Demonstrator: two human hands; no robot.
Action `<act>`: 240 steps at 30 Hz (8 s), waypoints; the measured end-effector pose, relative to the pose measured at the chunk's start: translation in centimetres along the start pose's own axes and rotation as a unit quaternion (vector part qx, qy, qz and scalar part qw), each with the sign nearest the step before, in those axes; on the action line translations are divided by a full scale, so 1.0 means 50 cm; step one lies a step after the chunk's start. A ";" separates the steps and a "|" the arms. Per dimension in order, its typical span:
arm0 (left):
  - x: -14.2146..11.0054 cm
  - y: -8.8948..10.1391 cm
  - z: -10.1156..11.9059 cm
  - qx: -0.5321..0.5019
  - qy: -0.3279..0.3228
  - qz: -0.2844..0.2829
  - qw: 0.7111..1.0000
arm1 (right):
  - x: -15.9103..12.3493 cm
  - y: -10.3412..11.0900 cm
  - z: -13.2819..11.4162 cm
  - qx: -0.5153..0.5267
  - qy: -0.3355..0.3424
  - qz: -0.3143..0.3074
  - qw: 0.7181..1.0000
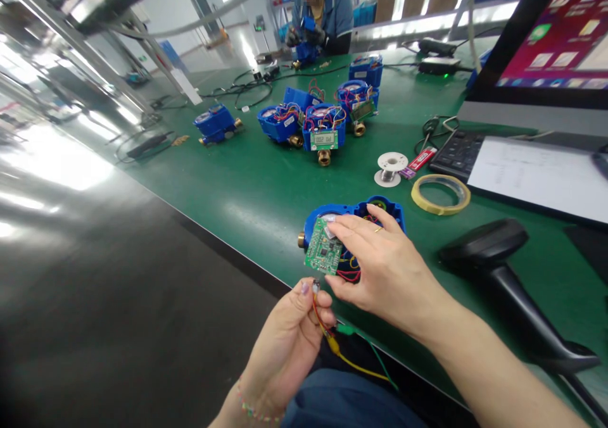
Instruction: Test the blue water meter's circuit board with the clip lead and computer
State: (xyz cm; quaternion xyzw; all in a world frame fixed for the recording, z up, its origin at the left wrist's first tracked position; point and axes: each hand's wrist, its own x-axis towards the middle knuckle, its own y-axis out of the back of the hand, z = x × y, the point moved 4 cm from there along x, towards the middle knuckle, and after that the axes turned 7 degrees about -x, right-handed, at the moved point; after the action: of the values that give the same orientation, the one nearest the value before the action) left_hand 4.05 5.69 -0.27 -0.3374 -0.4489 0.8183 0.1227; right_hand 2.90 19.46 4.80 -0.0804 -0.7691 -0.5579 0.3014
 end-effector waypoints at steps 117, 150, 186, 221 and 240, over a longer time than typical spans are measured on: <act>0.033 -0.010 -0.005 0.158 -0.110 0.035 0.981 | -0.002 0.006 -0.017 -0.068 0.040 0.027 0.996; 0.032 -0.004 -0.021 0.169 -0.167 0.068 0.969 | -0.004 0.012 -0.025 -0.082 0.029 0.018 0.996; 0.028 -0.004 -0.001 0.178 -0.129 0.053 0.974 | -0.006 0.008 -0.021 -0.080 0.025 0.032 0.996; 0.033 -0.004 -0.009 0.142 -0.134 0.063 0.979 | -0.002 0.009 -0.027 -0.088 0.027 0.018 0.996; 0.034 -0.004 -0.012 0.114 -0.122 0.091 0.982 | -0.012 0.028 -0.026 -0.088 0.010 0.016 0.996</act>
State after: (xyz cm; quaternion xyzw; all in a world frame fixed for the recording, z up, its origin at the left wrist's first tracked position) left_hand 3.16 7.06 -1.08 -0.2585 -0.3317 0.9068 0.0300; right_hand 4.53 18.90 5.87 -0.1132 -0.7126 -0.6193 0.3097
